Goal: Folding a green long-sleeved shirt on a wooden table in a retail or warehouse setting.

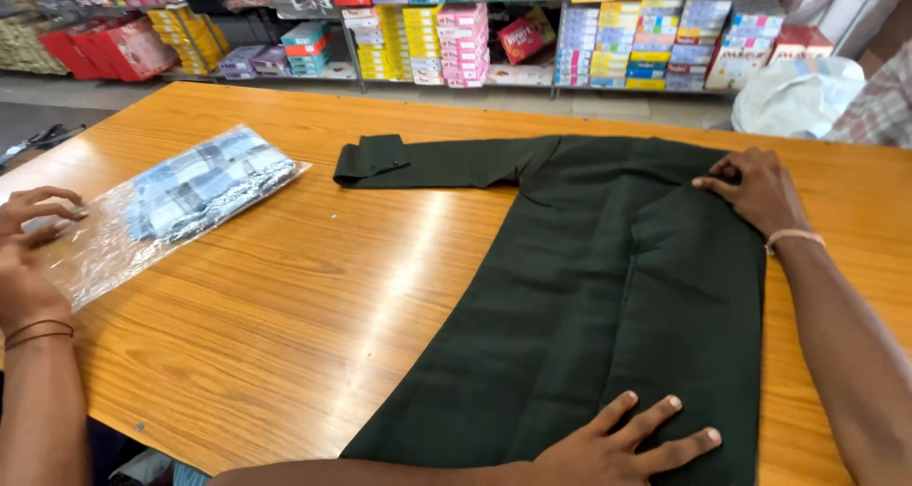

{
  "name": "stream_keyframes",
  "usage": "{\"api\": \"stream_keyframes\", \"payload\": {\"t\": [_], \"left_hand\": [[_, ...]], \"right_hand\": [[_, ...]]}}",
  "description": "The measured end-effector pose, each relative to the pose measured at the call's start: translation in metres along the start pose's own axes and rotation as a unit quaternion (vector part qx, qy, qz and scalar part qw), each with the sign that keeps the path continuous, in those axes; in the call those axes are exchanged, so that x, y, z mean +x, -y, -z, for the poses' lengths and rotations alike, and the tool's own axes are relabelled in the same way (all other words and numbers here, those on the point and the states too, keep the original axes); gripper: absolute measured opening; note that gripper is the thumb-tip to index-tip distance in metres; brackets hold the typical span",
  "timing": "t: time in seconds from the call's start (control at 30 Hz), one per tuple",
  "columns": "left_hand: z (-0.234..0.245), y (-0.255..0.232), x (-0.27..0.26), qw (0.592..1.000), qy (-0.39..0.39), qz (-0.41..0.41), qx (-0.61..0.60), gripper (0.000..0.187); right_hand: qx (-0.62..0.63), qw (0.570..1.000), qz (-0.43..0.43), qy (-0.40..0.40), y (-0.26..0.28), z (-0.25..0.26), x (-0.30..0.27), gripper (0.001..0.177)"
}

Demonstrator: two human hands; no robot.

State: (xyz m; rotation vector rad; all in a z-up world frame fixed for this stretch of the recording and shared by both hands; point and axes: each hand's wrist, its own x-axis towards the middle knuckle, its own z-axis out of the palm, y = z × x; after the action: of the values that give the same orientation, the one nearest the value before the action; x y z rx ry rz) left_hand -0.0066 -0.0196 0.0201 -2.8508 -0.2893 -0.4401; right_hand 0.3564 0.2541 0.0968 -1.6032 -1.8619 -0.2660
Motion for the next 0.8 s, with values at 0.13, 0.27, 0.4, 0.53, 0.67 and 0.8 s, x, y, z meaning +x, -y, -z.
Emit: {"api": "stream_keyframes", "payload": {"t": [0.13,0.27,0.4,0.53,0.67,0.8], "left_hand": [[0.014,0.002,0.002,0.978,-0.071,0.011,-0.198,0.061],[0.013,0.007,0.005,0.999,-0.034,-0.007,-0.035,0.059],[0.005,0.017,0.007,0.988,-0.006,-0.024,0.15,0.049],[0.026,0.004,0.006,0.996,-0.027,-0.026,-0.081,0.064],[0.035,0.005,0.009,0.99,-0.027,-0.034,-0.131,0.069],[0.05,-0.008,0.005,0.975,-0.017,-0.019,-0.219,0.075]], "right_hand": [[-0.037,0.999,-0.009,-0.008,0.004,0.005,-0.002,0.04],[-0.04,0.998,-0.047,0.008,-0.008,-0.006,0.005,0.044],[-0.058,0.984,-0.085,0.144,-0.036,-0.013,0.026,0.057],[-0.077,0.965,-0.021,0.251,-0.066,-0.028,-0.02,0.08],[-0.061,0.985,-0.03,0.161,-0.002,0.012,-0.079,0.093],[-0.084,0.99,-0.087,0.067,0.068,0.061,-0.097,0.078]]}}
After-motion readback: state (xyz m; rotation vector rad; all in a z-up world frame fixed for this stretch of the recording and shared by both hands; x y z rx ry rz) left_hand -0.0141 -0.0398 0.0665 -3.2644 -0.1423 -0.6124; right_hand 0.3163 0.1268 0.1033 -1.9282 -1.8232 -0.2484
